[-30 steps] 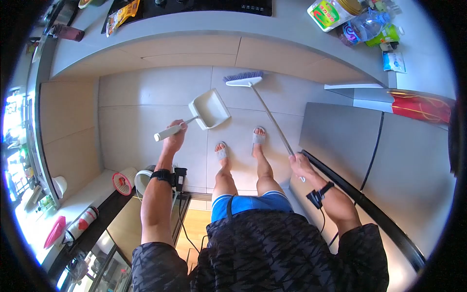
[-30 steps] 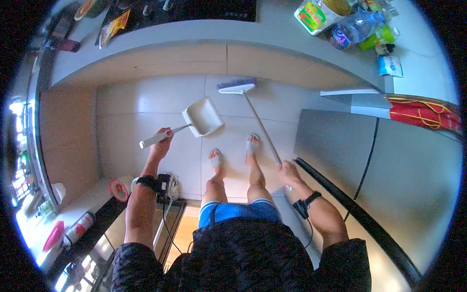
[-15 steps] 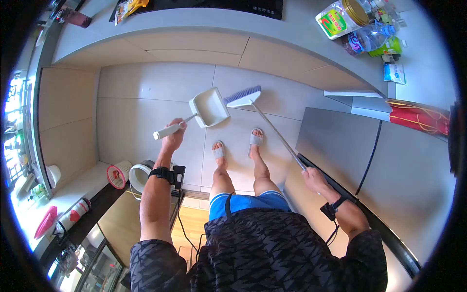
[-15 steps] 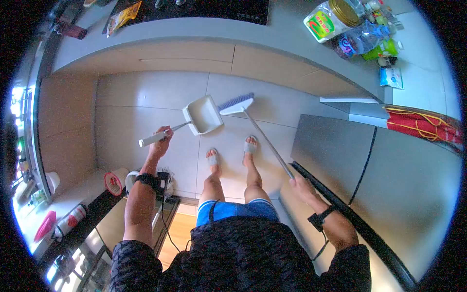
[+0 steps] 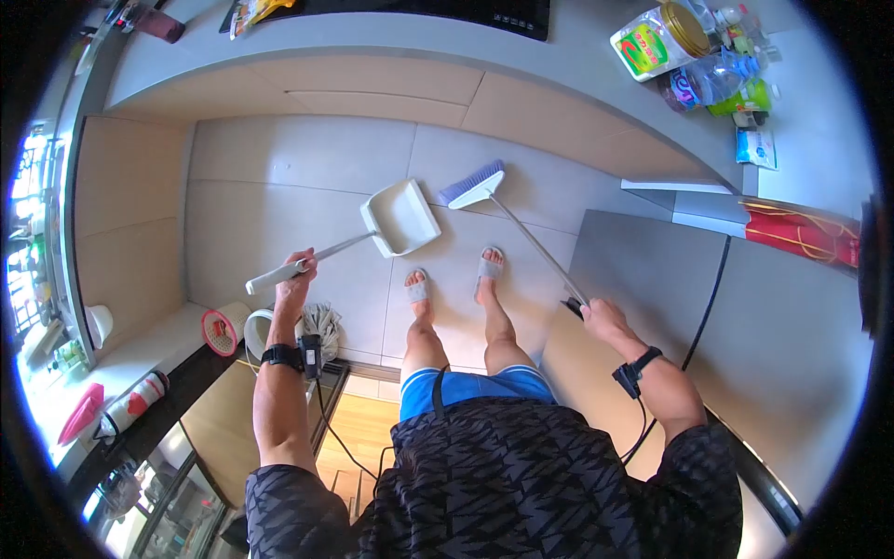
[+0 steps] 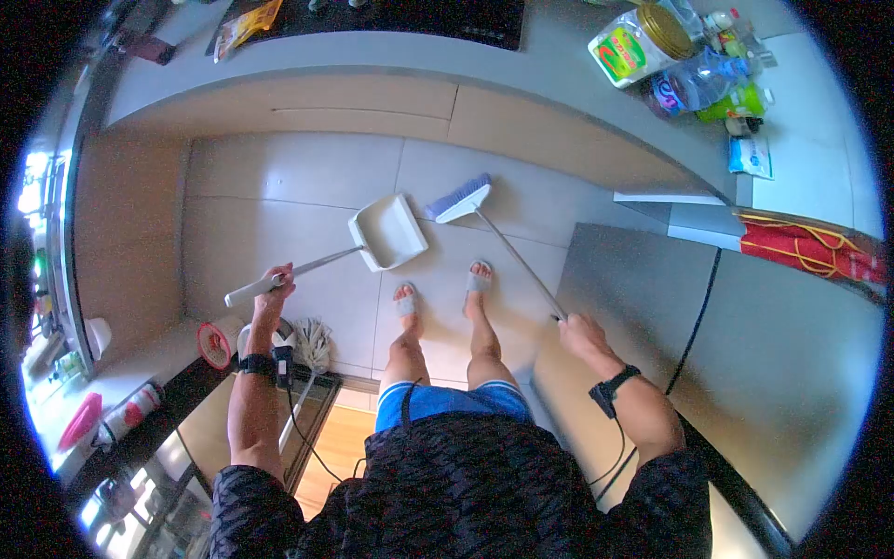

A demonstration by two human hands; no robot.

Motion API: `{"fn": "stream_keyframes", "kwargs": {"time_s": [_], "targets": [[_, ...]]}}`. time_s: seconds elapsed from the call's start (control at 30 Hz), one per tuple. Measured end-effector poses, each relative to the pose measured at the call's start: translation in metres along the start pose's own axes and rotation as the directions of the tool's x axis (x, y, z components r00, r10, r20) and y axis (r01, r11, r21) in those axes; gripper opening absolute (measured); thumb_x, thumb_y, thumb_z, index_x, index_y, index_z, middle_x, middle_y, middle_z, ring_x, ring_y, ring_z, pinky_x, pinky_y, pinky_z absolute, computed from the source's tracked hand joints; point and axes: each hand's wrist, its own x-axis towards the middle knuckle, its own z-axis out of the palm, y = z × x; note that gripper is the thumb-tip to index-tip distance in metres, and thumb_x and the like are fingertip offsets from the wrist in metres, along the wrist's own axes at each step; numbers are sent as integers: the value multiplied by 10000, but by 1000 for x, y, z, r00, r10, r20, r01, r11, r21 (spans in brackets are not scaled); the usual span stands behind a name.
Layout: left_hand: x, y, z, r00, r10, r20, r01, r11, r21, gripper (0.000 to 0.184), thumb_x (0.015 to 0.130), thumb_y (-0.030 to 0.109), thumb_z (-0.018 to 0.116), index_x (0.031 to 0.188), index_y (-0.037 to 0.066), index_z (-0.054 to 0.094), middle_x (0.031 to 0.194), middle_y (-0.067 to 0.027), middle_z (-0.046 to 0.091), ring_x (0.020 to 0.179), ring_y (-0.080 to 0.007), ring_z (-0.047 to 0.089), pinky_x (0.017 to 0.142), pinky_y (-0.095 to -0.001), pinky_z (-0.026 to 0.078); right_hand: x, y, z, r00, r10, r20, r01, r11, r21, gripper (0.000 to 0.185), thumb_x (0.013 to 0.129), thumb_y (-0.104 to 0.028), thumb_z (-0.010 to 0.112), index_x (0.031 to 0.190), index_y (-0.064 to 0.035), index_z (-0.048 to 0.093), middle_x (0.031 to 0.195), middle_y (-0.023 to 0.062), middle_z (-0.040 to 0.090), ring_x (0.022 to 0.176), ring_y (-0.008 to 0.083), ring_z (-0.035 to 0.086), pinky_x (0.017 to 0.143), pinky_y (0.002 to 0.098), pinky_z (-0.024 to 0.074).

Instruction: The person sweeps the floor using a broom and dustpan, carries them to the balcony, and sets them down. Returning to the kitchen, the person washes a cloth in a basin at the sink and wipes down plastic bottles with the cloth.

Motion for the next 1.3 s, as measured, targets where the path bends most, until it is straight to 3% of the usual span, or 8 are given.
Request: {"fn": "stream_keyframes", "kwargs": {"time_s": [0.23,0.37,0.47,0.53,0.67,0.87,1.1,1.3], "targets": [[-27,-4,-12,997,-37,-69,40,998,38,202,904,148,668,1077,48,645,1161,-72,647,875,-102,564,775,-242,475,-28,-8,-3,955,130,267,-254,822,509,366,982,-310,440,868,16,561,618,160,587,417,250,570,393,386,460],[-25,-15,12,987,71,-141,-30,961,275,226,896,197,687,1064,47,664,947,-82,689,851,-118,579,755,-296,493,-10,-40,20,939,206,275,-322,809,493,469,972,-360,404,843,43,607,677,244,634,521,330,641,606,430,541],[-25,-21,36,949,296,-113,-170,778,605,234,895,266,655,1018,67,670,844,-153,687,743,-289,652,699,-382,510,27,-61,108,963,112,247,-184,939,291,494,978,-352,385,859,62,627,655,245,635,539,335,653,663,430,550],[-26,1,53,956,278,-92,-170,782,599,236,895,276,643,1015,75,669,835,-173,674,753,-327,646,707,-408,508,21,-91,125,939,66,337,-172,940,295,501,987,-337,370,886,77,635,658,249,639,551,337,661,671,430,556],[-21,-4,56,921,382,-82,-221,683,696,243,889,283,645,1014,75,661,837,-183,671,788,-348,648,717,-449,503,-41,-115,75,843,-44,537,-415,581,700,406,995,-358,426,902,13,559,532,42,481,375,160,473,358,333,422],[-28,-1,49,940,325,-102,-181,731,658,217,887,259,642,1003,76,653,866,-182,676,814,-393,638,720,-475,501,-76,-80,42,850,-23,526,-468,425,775,353,1004,-341,421,932,-13,529,569,17,465,370,121,430,327,289,378],[-38,-16,26,943,312,-114,-189,785,590,205,882,235,655,1018,82,654,848,-194,670,798,-373,642,696,-450,500,-32,-64,40,900,166,403,-433,443,785,348,1002,-342,401,912,-30,527,555,21,464,375,134,443,327,301,383],[-45,-36,18,969,218,-118,-136,866,480,228,886,230,679,1028,53,659,768,-142,644,712,-202,593,671,-364,485,6,-133,150,710,-217,670,-647,173,743,254,951,-275,481,777,-93,516,539,2,447,381,131,437,322,290,348]]}}
